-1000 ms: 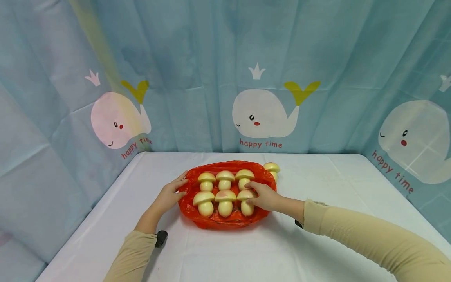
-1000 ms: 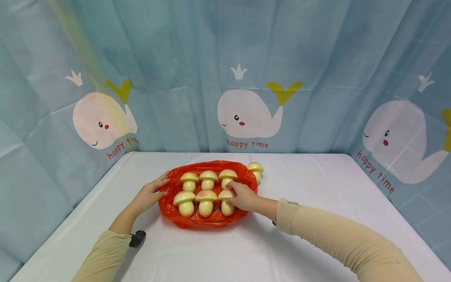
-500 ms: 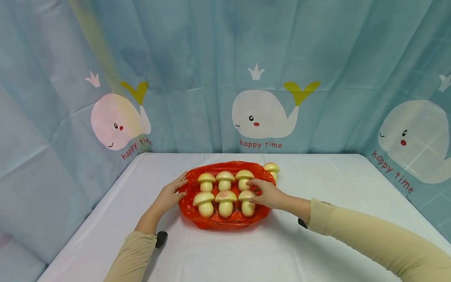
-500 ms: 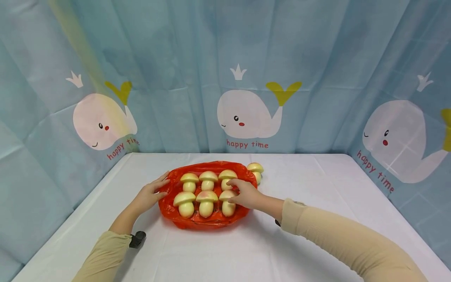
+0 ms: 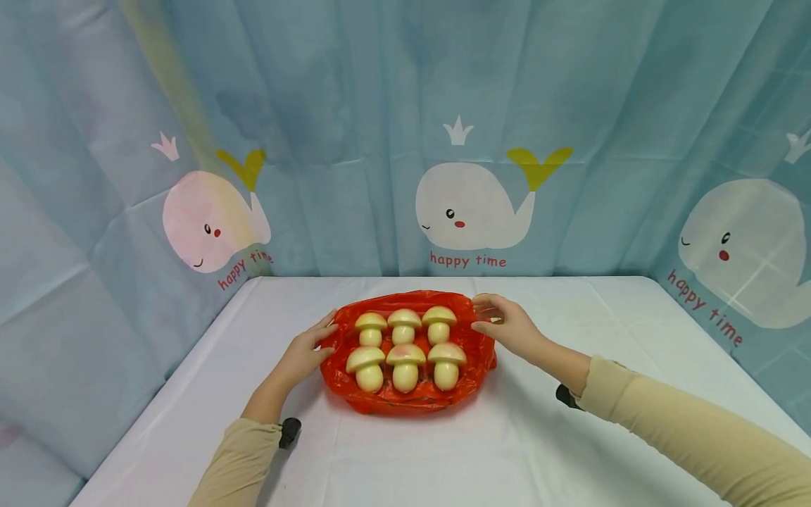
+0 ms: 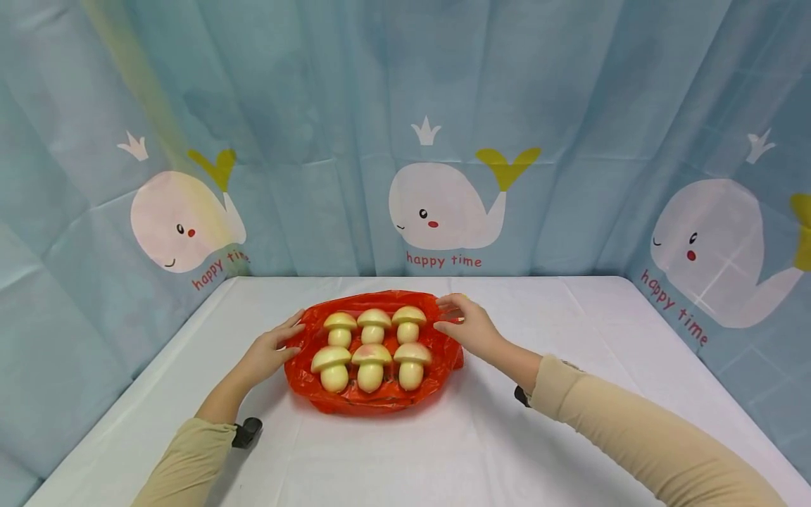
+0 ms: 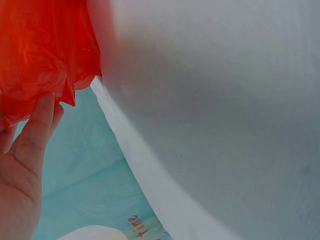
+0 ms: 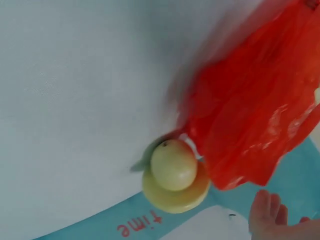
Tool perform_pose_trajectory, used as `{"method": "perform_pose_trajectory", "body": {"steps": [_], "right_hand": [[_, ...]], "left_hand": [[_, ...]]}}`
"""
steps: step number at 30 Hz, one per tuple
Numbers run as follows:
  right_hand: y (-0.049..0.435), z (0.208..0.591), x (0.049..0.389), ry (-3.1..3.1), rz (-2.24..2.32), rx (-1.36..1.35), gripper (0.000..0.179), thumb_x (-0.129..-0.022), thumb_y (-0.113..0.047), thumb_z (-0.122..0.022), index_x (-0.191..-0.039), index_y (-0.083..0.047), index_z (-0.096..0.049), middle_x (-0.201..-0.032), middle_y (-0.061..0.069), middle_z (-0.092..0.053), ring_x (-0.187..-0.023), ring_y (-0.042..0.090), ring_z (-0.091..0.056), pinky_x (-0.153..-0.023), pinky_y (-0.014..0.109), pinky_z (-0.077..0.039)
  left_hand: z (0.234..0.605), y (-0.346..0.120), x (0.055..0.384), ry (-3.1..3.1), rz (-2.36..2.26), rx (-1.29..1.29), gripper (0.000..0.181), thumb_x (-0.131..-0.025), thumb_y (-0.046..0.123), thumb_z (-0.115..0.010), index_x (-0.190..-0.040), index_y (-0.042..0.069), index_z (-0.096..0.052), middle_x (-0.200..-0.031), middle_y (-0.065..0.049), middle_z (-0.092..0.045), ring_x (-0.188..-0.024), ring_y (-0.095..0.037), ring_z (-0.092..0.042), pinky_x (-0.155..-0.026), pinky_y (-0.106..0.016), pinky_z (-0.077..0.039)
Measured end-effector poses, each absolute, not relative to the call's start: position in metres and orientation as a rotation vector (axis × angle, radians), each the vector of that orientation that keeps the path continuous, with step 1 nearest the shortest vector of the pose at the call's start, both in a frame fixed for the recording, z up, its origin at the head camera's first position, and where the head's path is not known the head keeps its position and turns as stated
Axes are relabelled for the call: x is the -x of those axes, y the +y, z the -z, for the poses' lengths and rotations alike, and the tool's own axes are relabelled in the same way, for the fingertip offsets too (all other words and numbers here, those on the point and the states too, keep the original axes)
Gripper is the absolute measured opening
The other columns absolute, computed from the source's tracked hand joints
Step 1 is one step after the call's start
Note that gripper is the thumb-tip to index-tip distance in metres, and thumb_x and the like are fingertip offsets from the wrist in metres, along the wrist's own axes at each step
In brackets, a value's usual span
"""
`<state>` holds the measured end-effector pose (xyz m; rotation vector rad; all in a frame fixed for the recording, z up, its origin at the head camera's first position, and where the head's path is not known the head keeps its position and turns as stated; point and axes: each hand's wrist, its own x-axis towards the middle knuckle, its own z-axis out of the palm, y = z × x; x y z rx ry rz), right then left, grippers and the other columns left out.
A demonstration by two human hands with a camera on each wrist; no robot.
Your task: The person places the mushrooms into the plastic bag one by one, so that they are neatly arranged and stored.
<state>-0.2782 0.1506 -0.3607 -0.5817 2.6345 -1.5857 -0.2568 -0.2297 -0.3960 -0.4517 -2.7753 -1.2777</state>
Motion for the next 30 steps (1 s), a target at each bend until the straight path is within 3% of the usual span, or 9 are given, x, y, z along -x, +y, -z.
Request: {"method": "perform_pose_trajectory", "body": {"steps": [6,15,30], "right_hand": [[0.165,0.366,0.293,2.774,1.604,0.508,0.044,-0.092,-0.009,-0.065,-0.132,0.004,-0.052,-0.131,0.027,-0.052,-0.118,0.041,-0.050,-0.093,0.050,-0.049],[0.180,0.380,0.327,2.713,1.466,0.364,0.064,-0.095,-0.018,-0.062,-0.151,-0.006,-0.032,-0.156,0.022,-0.025,-0.136,0.050,-0.025,-0.104,0.064,-0.033],[0.191,0.393,0.361,2.618,1.322,0.360,0.070,-0.097,-0.024,-0.059,-0.155,-0.011,-0.023,-0.157,0.024,-0.019,-0.138,0.053,-0.021,-0.107,0.064,-0.029]], "left_hand": [[0.397,-0.230,0.257,-2.786,1.266,0.433,0.048,-0.091,-0.010,-0.054,-0.137,-0.015,-0.042,-0.155,-0.022,-0.027,-0.141,-0.043,-0.023,-0.109,-0.056,-0.029],[0.395,-0.229,0.256,-2.775,1.286,0.439,0.048,-0.091,-0.009,-0.055,-0.137,-0.015,-0.042,-0.155,-0.021,-0.027,-0.141,-0.043,-0.023,-0.109,-0.054,-0.029],[0.393,-0.229,0.255,-2.796,1.264,0.436,0.048,-0.092,-0.008,-0.054,-0.138,-0.013,-0.042,-0.156,-0.021,-0.026,-0.141,-0.043,-0.022,-0.108,-0.057,-0.030]]}}
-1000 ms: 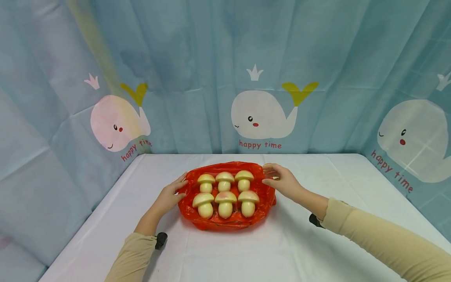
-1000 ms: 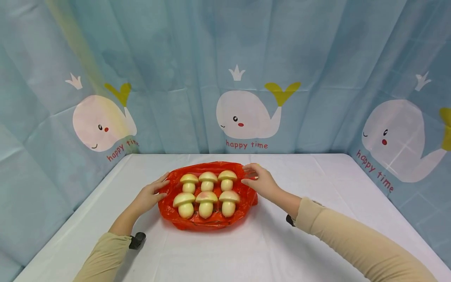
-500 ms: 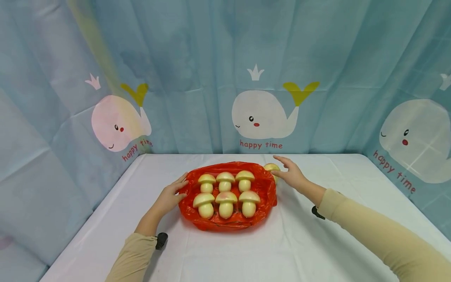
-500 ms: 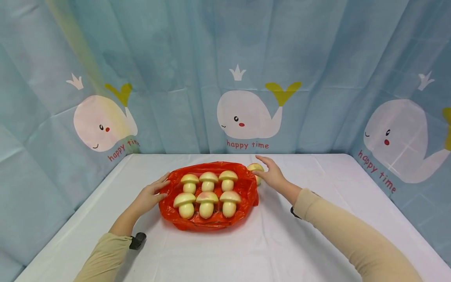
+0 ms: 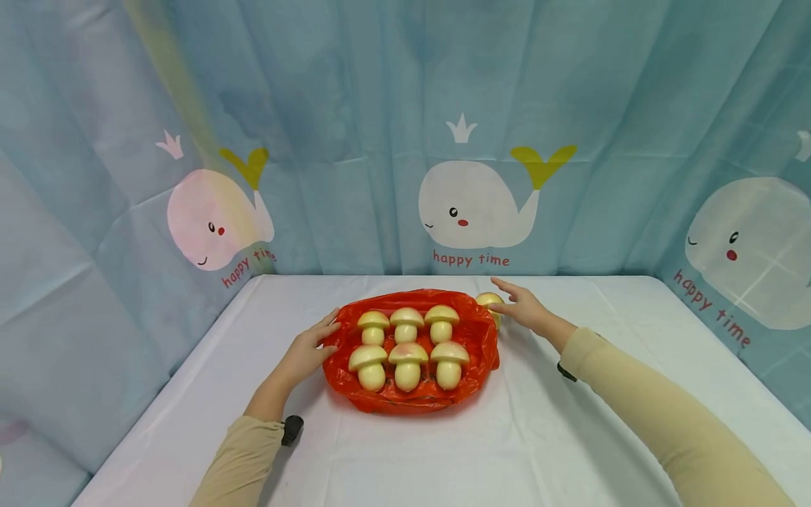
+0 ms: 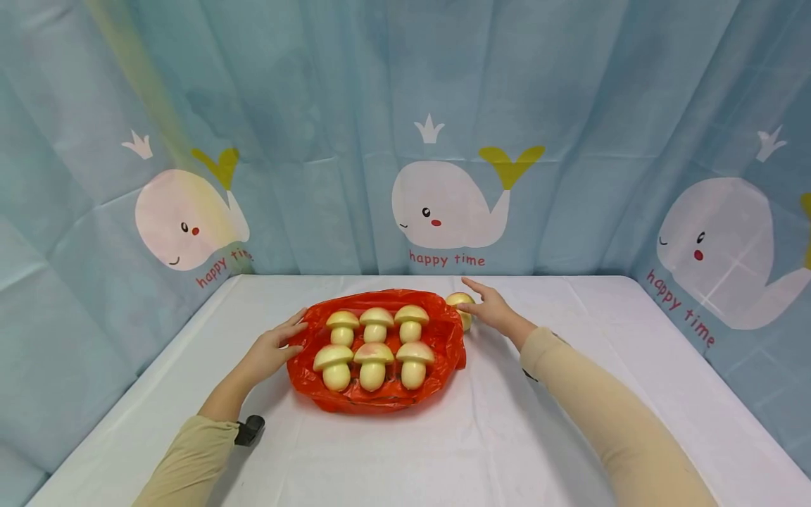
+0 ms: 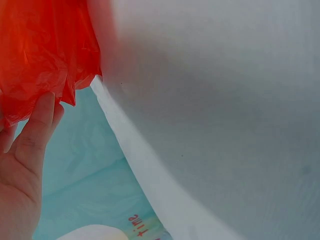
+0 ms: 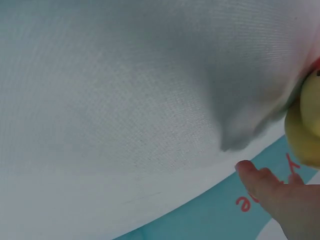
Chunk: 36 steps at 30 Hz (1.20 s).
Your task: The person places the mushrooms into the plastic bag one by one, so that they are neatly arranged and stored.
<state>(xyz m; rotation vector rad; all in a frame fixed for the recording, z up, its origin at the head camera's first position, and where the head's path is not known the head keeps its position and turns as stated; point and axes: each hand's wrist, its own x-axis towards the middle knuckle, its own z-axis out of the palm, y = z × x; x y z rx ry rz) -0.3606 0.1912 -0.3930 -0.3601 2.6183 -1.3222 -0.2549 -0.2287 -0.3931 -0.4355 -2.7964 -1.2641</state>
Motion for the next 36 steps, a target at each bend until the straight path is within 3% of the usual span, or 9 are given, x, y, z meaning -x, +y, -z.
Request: {"method": "perform_pose_trajectory", "body": {"steps": [7,21,36], "right_hand": [[0.192,0.398,0.367,2.614,1.291,0.400,0.069,-0.097,-0.027,-0.060,-0.154,-0.008,-0.025,-0.154,0.028,-0.025,-0.135,0.056,-0.023,-0.107,0.064,-0.028],[0.187,0.406,0.367,2.635,1.361,0.345,0.057,-0.097,-0.017,-0.059,-0.147,0.000,-0.038,-0.150,0.024,-0.036,-0.124,0.043,-0.043,-0.101,0.049,-0.044],[0.192,0.402,0.357,2.713,1.382,0.332,0.054,-0.096,-0.016,-0.062,-0.144,0.001,-0.044,-0.146,0.024,-0.042,-0.119,0.041,-0.048,-0.095,0.043,-0.049]], "left_hand": [[0.394,-0.229,0.256,-2.796,1.262,0.436,0.048,-0.092,-0.009,-0.054,-0.138,-0.014,-0.043,-0.155,-0.021,-0.026,-0.141,-0.043,-0.023,-0.108,-0.057,-0.030],[0.396,-0.230,0.258,-2.803,1.257,0.433,0.048,-0.092,-0.008,-0.054,-0.138,-0.013,-0.043,-0.156,-0.020,-0.026,-0.141,-0.043,-0.022,-0.108,-0.057,-0.030],[0.399,-0.230,0.257,-2.780,1.288,0.421,0.049,-0.092,-0.008,-0.055,-0.138,-0.014,-0.042,-0.156,-0.019,-0.027,-0.142,-0.042,-0.022,-0.109,-0.054,-0.030]]}}
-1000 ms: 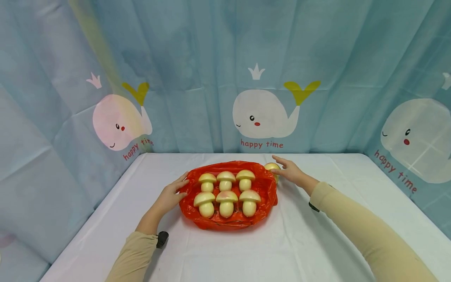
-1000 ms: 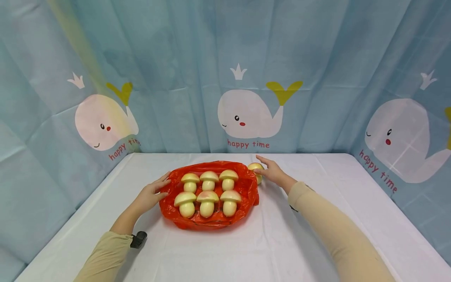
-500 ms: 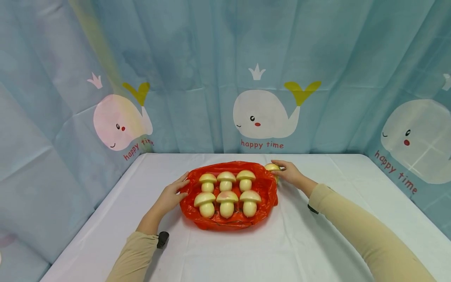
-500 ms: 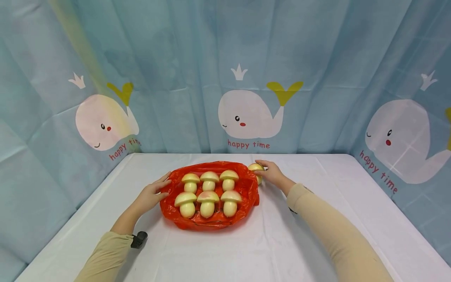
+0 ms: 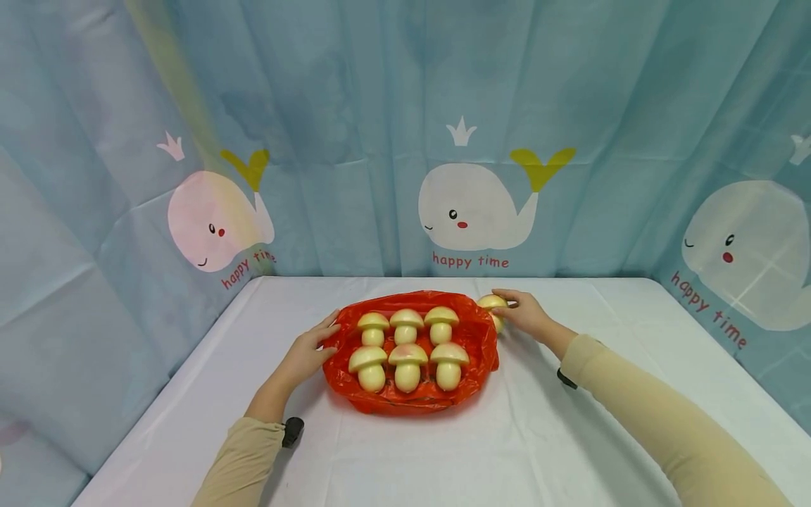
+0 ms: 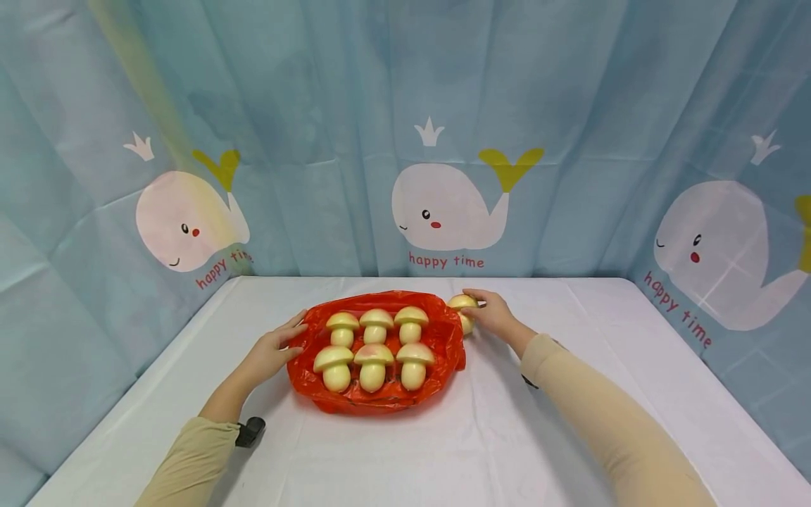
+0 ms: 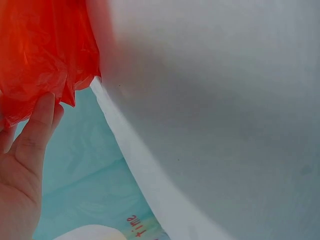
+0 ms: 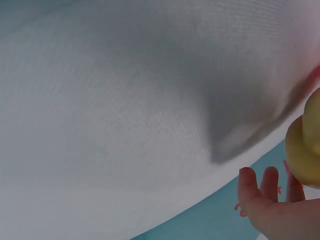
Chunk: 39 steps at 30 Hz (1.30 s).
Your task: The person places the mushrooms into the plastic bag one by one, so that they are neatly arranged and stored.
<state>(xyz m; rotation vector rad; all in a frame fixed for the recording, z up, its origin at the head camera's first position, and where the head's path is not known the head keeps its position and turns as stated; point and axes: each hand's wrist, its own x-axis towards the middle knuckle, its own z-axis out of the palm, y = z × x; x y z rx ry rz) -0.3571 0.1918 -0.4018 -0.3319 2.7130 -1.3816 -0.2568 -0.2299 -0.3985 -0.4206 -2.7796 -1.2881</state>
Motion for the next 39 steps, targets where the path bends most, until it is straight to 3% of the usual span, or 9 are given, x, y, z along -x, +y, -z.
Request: {"method": "perform_pose_trajectory", "body": {"steps": [13,39], "right_hand": [[0.199,0.371,0.338,2.683,1.464,0.325,0.054,-0.096,-0.017,-0.061,-0.144,0.002,-0.043,-0.144,0.026,-0.043,-0.120,0.044,-0.047,-0.100,0.051,-0.044],[0.179,0.343,0.305,2.641,1.531,0.469,0.055,-0.095,-0.020,-0.064,-0.141,0.003,-0.046,-0.135,0.024,-0.051,-0.117,0.039,-0.051,-0.097,0.049,-0.046]], "left_hand": [[0.396,-0.231,0.253,-2.780,1.271,0.422,0.048,-0.091,-0.009,-0.055,-0.137,-0.014,-0.042,-0.155,-0.021,-0.027,-0.141,-0.043,-0.023,-0.108,-0.055,-0.031],[0.395,-0.229,0.253,-2.799,1.242,0.434,0.047,-0.092,-0.009,-0.054,-0.138,-0.013,-0.043,-0.156,-0.020,-0.026,-0.141,-0.044,-0.024,-0.108,-0.057,-0.031]]}}
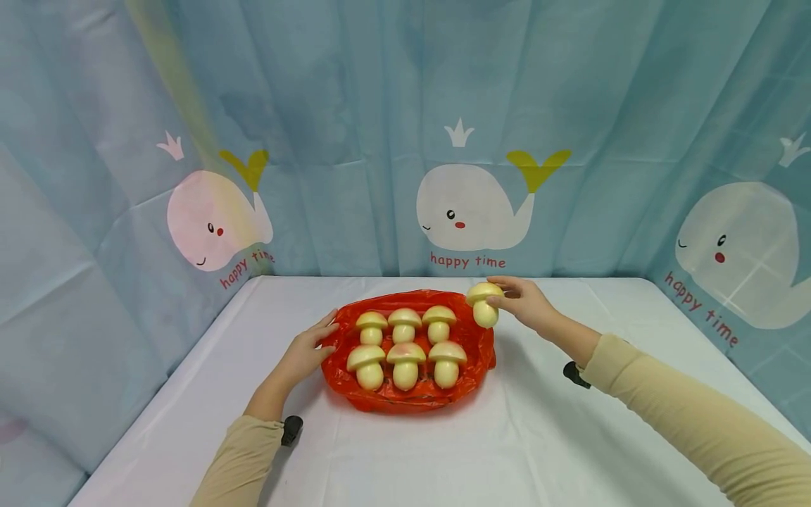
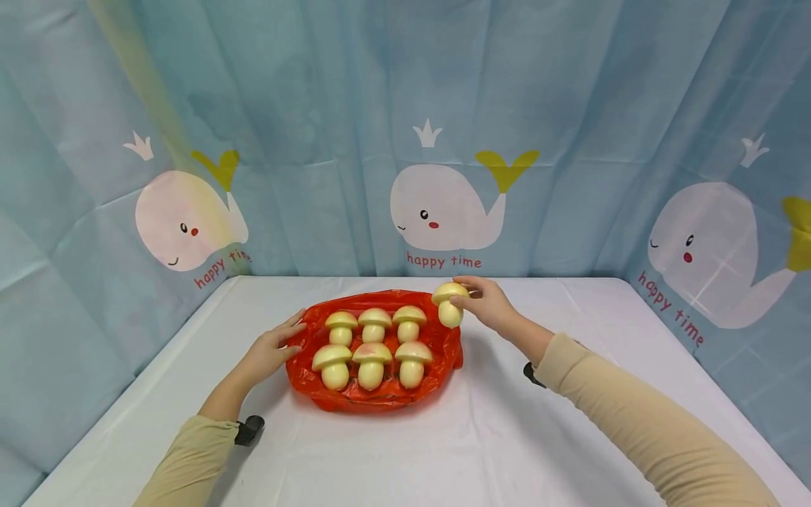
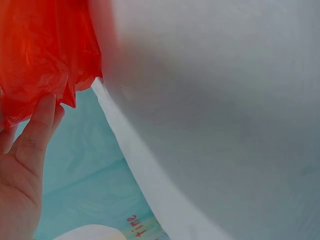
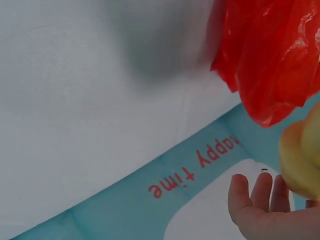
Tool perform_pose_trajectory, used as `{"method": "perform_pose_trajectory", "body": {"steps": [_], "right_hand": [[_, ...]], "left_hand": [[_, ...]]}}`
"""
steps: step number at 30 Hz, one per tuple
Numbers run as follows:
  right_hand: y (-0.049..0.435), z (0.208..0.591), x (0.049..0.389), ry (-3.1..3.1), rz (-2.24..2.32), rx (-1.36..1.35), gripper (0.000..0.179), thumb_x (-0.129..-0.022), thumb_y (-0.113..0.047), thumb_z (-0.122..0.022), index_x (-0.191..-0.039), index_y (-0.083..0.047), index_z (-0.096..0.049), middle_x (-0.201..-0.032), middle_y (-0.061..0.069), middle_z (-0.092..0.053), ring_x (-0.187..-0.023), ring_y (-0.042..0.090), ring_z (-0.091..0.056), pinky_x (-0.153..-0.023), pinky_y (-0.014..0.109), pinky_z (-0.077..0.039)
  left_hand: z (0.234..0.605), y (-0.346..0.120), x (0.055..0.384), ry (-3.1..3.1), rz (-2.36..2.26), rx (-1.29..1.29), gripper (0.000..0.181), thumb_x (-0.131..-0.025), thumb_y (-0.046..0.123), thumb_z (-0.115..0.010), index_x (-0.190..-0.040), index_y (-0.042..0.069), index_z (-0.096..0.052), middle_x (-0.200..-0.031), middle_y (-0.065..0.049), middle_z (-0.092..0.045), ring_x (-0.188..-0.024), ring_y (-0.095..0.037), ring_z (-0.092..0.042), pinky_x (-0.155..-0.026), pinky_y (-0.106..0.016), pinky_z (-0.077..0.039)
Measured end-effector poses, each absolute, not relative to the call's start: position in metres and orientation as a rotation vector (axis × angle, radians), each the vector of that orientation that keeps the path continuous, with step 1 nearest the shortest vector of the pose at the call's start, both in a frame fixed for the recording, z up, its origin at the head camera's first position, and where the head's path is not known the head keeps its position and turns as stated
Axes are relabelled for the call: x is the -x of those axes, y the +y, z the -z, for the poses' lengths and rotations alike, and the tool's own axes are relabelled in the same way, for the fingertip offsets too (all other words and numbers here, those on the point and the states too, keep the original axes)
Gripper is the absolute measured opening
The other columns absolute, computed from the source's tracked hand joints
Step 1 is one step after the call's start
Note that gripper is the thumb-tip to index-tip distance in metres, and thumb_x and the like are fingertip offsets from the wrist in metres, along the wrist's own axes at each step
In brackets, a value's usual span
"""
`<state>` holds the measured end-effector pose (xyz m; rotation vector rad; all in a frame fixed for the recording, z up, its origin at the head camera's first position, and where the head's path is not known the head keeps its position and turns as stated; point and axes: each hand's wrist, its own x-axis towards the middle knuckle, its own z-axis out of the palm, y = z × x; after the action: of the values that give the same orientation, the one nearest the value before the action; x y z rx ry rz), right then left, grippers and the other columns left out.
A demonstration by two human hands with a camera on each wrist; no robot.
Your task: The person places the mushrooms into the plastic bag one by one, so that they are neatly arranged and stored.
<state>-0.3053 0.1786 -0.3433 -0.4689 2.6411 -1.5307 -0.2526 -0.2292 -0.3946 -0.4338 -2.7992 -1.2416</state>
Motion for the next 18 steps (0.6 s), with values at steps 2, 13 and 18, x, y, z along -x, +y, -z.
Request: {"method": "perform_pose_trajectory", "body": {"steps": [2,13,18], "right_hand": [[0.175,0.344,0.304,2.652,1.509,0.511,0.054,-0.094,-0.020,-0.064,-0.140,0.002,-0.048,-0.134,0.023,-0.052,-0.116,0.039,-0.050,-0.094,0.048,-0.049],[0.154,0.358,0.300,2.719,1.368,0.591,0.047,-0.092,-0.016,-0.066,-0.135,0.000,-0.054,-0.130,0.019,-0.056,-0.115,0.037,-0.049,-0.086,0.042,-0.052],[0.149,0.364,0.296,2.748,1.320,0.603,0.047,-0.091,-0.019,-0.068,-0.133,0.000,-0.057,-0.127,0.019,-0.057,-0.113,0.037,-0.050,-0.090,0.047,-0.050]], "left_hand": [[0.394,-0.230,0.252,-2.803,1.241,0.430,0.047,-0.092,-0.009,-0.054,-0.138,-0.013,-0.043,-0.156,-0.019,-0.026,-0.141,-0.044,-0.023,-0.108,-0.057,-0.031],[0.397,-0.231,0.253,-2.788,1.245,0.451,0.047,-0.091,-0.009,-0.054,-0.137,-0.014,-0.043,-0.155,-0.020,-0.027,-0.140,-0.044,-0.024,-0.108,-0.056,-0.031],[0.395,-0.229,0.252,-2.789,1.245,0.450,0.047,-0.092,-0.009,-0.054,-0.137,-0.014,-0.043,-0.155,-0.020,-0.027,-0.141,-0.043,-0.024,-0.108,-0.056,-0.030]]}}
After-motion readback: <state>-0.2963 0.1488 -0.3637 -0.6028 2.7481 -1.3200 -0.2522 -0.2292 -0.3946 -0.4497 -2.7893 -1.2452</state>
